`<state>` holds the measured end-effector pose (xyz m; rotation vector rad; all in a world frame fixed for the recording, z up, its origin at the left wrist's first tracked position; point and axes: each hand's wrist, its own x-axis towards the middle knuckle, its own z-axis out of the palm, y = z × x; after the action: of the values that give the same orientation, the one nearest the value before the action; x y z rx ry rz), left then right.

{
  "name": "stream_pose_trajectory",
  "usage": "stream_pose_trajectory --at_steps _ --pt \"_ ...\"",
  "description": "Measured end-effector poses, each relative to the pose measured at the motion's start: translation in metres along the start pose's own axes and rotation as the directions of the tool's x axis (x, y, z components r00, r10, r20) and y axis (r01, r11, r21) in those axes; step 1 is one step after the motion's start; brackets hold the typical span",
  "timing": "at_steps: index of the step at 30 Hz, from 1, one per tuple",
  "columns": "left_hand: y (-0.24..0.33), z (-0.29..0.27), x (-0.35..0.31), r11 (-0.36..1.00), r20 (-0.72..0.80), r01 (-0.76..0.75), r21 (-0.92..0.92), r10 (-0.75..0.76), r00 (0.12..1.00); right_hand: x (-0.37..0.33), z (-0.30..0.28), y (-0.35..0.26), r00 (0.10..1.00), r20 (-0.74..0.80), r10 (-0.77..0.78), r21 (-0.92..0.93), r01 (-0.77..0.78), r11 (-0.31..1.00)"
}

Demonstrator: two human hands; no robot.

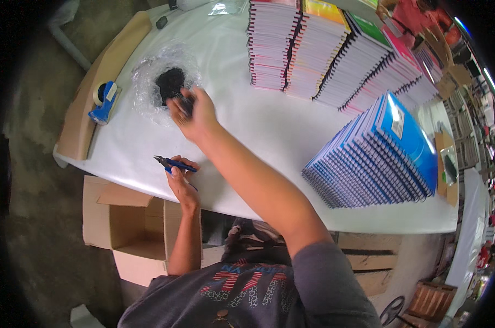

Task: The person uses side-cutter pliers to trim the ends of spiral bindings on a stack of blue notebooks, then aligns and stacks them on a table.

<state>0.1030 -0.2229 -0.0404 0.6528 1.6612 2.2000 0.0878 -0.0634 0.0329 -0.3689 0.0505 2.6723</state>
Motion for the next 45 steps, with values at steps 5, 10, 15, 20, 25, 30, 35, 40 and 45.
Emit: stream_pose_trajectory --at_steps 5,10,15,20,25,30,35,40,45 --pt "-0.003 -0.001 0.000 0.991 -0.069 -0.004 -0.133 -0.006 0.998 0.001 0.089 -0.002 0.958 -0.175 -0.226 -0.252 0.178 0.951" --pt "-0.003 0.002 -0.001 0.996 -0.053 0.010 -0.088 -0.015 0.999 -0.136 0.106 -0.036 0.614 0.475 -0.631 -0.462 0.784 0.415" --pt "0.002 0.003 0.005 0.964 0.121 0.070 0.257 -0.104 0.987 -0.298 0.123 -0.035 0.390 0.855 -0.341 -0.511 0.746 -0.427" --pt "0.007 0.072 0.084 0.523 0.620 -0.612 0.593 0.188 0.761 -0.374 0.133 -0.017 0.631 0.773 0.069 -0.353 0.517 -0.780" --pt "-0.044 0.102 0.198 0.225 0.676 -0.713 0.665 0.226 0.702 -0.405 0.119 -0.015 0.759 0.641 0.118 -0.349 0.425 -0.835" --pt "-0.089 0.086 0.279 -0.046 0.472 -0.475 0.879 -0.063 0.879 -0.411 0.094 -0.028 0.825 0.563 0.039 -0.412 0.321 -0.853" --pt "-0.112 -0.019 0.414 -0.315 0.424 -0.455 0.833 -0.165 0.891 -0.429 0.079 -0.037 0.797 0.603 -0.029 -0.467 0.323 -0.823" --pt "-0.070 -0.072 0.455 -0.050 0.157 -0.171 0.984 -0.209 0.965 -0.449 0.071 -0.029 0.796 0.599 -0.088 -0.497 0.283 -0.820" --pt "-0.034 -0.049 0.371 0.732 0.046 0.275 0.623 -0.386 0.921 -0.435 0.076 -0.025 0.813 0.581 -0.040 -0.490 0.310 -0.815"
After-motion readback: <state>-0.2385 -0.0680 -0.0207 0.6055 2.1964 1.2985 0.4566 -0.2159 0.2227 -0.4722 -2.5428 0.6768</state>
